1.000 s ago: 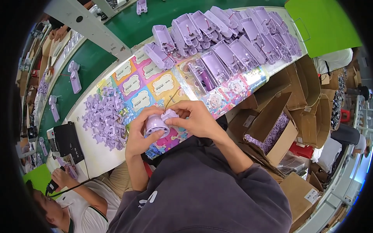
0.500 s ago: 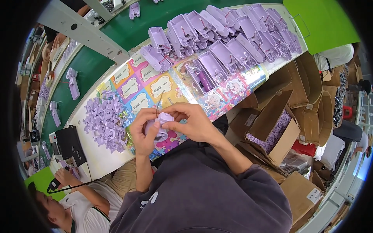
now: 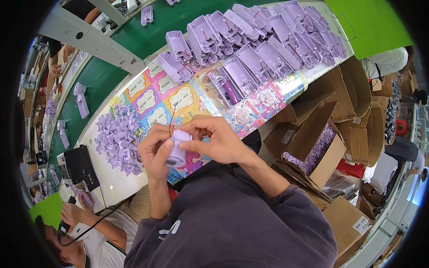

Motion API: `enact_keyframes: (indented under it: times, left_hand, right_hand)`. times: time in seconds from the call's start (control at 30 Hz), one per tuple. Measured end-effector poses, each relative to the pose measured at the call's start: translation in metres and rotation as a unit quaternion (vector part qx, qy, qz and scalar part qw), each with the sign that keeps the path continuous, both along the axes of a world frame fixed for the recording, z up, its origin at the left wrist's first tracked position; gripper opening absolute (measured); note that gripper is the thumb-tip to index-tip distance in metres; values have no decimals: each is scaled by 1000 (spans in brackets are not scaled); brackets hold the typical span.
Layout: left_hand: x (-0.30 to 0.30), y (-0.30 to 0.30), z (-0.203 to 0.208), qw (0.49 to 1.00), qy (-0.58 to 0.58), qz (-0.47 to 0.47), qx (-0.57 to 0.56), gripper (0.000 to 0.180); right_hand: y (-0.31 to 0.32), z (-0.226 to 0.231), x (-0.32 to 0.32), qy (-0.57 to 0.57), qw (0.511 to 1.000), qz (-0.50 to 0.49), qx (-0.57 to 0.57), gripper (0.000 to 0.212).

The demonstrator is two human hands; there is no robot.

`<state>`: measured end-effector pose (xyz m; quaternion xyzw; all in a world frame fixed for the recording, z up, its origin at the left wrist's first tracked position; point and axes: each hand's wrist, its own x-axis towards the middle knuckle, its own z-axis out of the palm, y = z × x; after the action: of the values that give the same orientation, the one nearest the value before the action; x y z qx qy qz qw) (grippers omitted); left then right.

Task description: The person assembles small handheld portable fans by snapping together plastic fan housings, fan blades, circuit boards, and wiring by hand.

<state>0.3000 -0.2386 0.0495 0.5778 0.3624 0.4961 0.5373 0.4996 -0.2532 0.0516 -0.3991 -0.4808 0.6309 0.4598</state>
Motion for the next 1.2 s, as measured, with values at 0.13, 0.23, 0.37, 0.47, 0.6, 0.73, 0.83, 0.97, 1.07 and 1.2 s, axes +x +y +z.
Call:
enact_keyframes:
  times: [0.13,0.23,0.37,0.47,0.6,0.73,0.83,0.97,1.07,1.2]
  left_hand:
    - [15,22,-6,989,61,123,56,12]
    - [32,37,-7,982,30,185,20,14]
    - [44,57,9,989,98,39,100,21]
    - [35,97,21,907,308,78,278,27]
    - [24,140,2,724,544,95,414,40]
    - [9,140,0,704,562,54,431,30]
    - [0,112,4,712,546,27,441,27]
    - [-16,67,-2,774,533,-12,341,31]
    - [-24,51,-17,829,493,-30,261,40]
    - [-22,40,-23,900,410,-9,147,58]
  right_hand:
    - [3,5,-19,-173,956,-202,120,28]
    - [-7,-6,-27,-107,971,-173,121,57]
    - [-9,-27,-24,26,982,-182,52,73]
    - [-3,-31,-9,76,965,-250,-8,62]
    - [-2,-24,3,49,962,-267,5,58]
    - [-4,-25,7,-14,967,-252,43,59]
    - [-9,-22,15,-40,979,-198,34,66]
    - [-9,-27,21,-192,955,-157,162,65]
    - [-5,-24,24,-260,928,-127,235,68]
    - [-2,-20,30,-279,919,-99,260,67]
